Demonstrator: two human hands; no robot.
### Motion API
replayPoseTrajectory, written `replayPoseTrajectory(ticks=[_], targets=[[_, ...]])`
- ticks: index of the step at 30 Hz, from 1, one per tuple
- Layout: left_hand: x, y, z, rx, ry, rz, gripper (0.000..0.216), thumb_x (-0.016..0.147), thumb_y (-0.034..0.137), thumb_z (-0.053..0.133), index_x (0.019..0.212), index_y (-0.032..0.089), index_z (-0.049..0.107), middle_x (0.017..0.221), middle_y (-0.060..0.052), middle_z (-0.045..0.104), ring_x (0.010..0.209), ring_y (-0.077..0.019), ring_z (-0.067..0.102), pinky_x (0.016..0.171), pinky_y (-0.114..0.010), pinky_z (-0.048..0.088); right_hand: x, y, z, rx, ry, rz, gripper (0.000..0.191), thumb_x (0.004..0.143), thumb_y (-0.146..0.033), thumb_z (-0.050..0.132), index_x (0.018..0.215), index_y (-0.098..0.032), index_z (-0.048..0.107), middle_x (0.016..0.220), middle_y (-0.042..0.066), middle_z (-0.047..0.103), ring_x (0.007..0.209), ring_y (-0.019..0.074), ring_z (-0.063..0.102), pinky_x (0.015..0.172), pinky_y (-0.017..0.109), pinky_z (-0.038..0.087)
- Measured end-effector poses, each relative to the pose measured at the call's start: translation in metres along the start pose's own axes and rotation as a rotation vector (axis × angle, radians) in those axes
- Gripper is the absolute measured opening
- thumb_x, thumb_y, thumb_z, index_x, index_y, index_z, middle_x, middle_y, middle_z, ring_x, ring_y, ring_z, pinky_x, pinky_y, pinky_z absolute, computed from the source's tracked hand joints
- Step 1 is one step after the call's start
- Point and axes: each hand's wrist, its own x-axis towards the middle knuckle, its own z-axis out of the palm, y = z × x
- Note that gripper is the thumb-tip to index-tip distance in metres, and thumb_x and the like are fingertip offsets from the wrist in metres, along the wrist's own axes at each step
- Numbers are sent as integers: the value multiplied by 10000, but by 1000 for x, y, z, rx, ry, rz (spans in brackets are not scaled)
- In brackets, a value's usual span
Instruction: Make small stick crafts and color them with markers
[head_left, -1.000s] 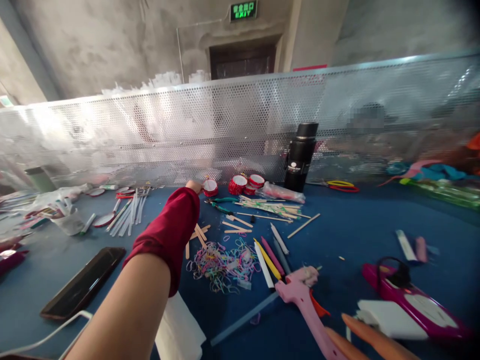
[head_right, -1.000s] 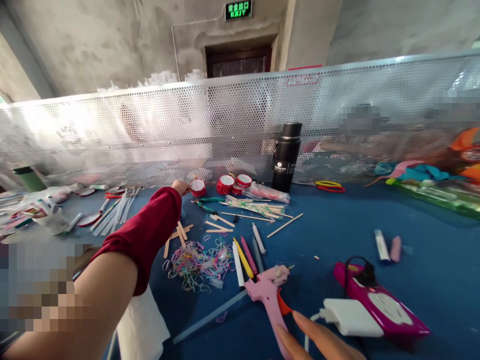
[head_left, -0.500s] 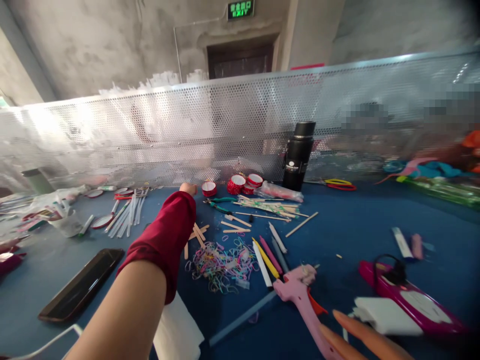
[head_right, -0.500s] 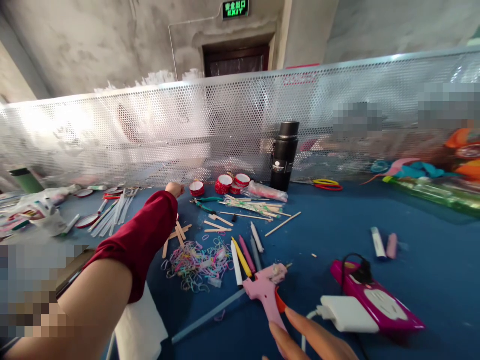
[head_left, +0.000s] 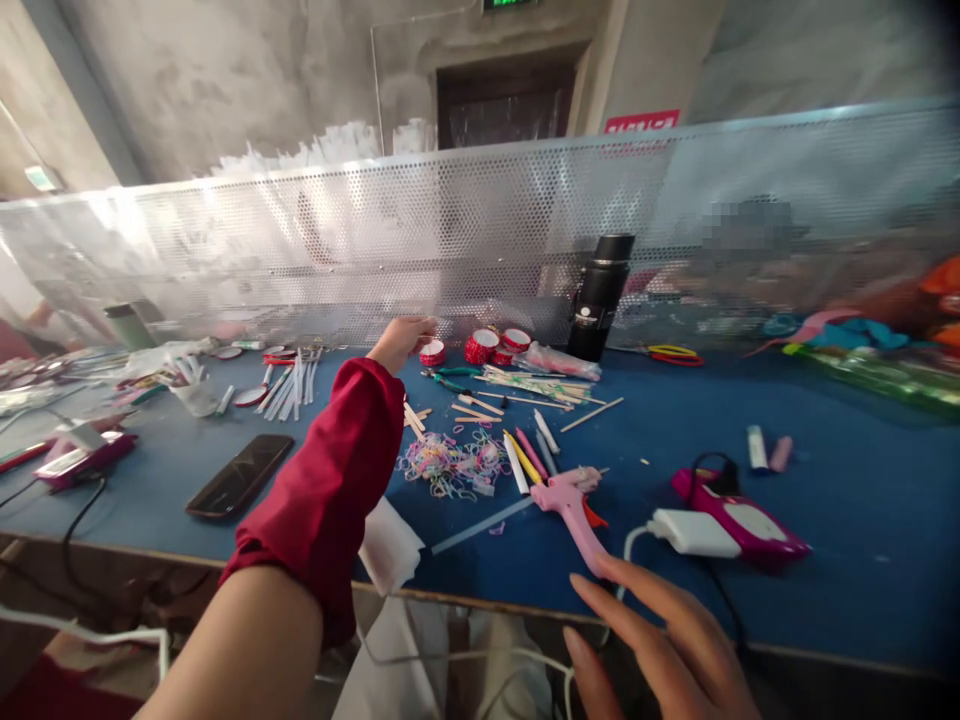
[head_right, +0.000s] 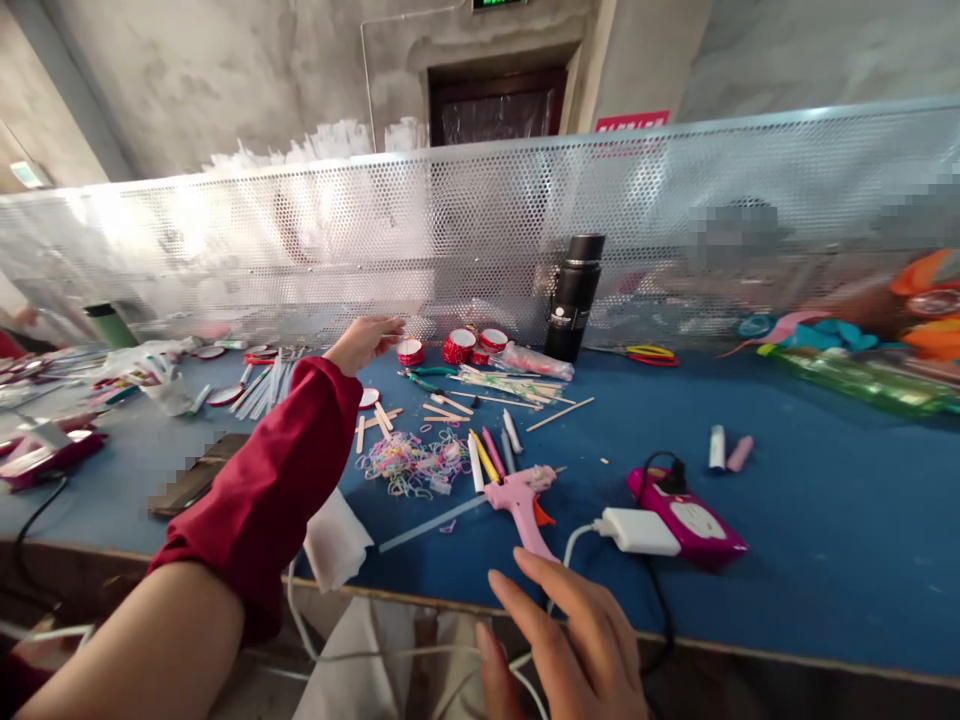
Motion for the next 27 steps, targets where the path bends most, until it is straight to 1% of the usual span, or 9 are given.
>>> replayPoseTrajectory(ticks=[3,7,10,13,15,17,21,24,27], targets=[[-46,22,-1,113,-189,59,131,963,240,707,922,126,757,878,-69,751,701,-87,631,686,-214,479,-7,-14,-7,27,-8,3,269,967,-295,692,1230,-241,712,1249,133,703,1086,289,711,921,442,580],[-115,35,-2,323,-257,241,145,949,243,708,994,145,805,874,-54,769,763,-119,652,744,-241,509,-18,-26,-13,28,-10,-18,267,966,-293,688,1224,-230,715,1241,130,709,1082,286,714,929,443,578],[-175,27,-4,419,-334,406,195,927,282,724,1063,186,826,966,-52,798,858,-158,700,823,-280,544,-23,-31,-14,23,10,-32,250,970,-285,678,1207,-214,714,1228,127,715,1086,281,710,945,440,565],[-230,3,-14,465,-480,486,250,955,353,699,1139,241,824,1052,-54,812,925,-187,732,860,-305,569,-27,-35,-13,15,27,-45,238,981,-276,663,1203,-203,707,1213,125,720,1085,273,704,949,435,550],[-258,-18,-28,519,-453,482,249,976,362,675,1147,257,823,1098,-64,813,991,-206,745,900,-317,579,-30,-36,-13,2,15,-47,242,989,-286,654,1210,-200,706,1212,123,723,1088,271,702,953,434,541],[-278,-39,-45,600,-365,474,248,998,340,640,1146,259,822,1146,-80,808,1048,-228,745,944,-350,585,-34,-37,-15,-12,3,-47,249,997,-299,649,1218,-201,707,1210,119,727,1087,268,702,957,433,533],[-300,-73,-72,785,-173,513,210,941,342,724,1120,302,826,1229,-83,781,1161,-290,717,1068,-474,559,-42,-41,-23,-37,10,-20,239,1004,-319,650,1210,-214,711,1192,105,736,1062,259,708,954,429,529],[-309,-84,-74,887,-84,530,269,876,360,796,1143,333,817,1301,-87,747,1238,-333,675,1105,-530,543,-48,-47,-29,-55,10,-11,226,1008,-337,647,1187,-218,717,1170,103,741,1035,259,713,941,430,531],[-309,-86,-67,947,-93,529,319,838,304,825,1156,284,810,1295,-113,738,1252,-359,650,1109,-555,540,-55,-57,-36,-70,6,-19,244,1002,-346,655,1200,-219,719,1177,103,741,1029,264,716,944,434,527]])
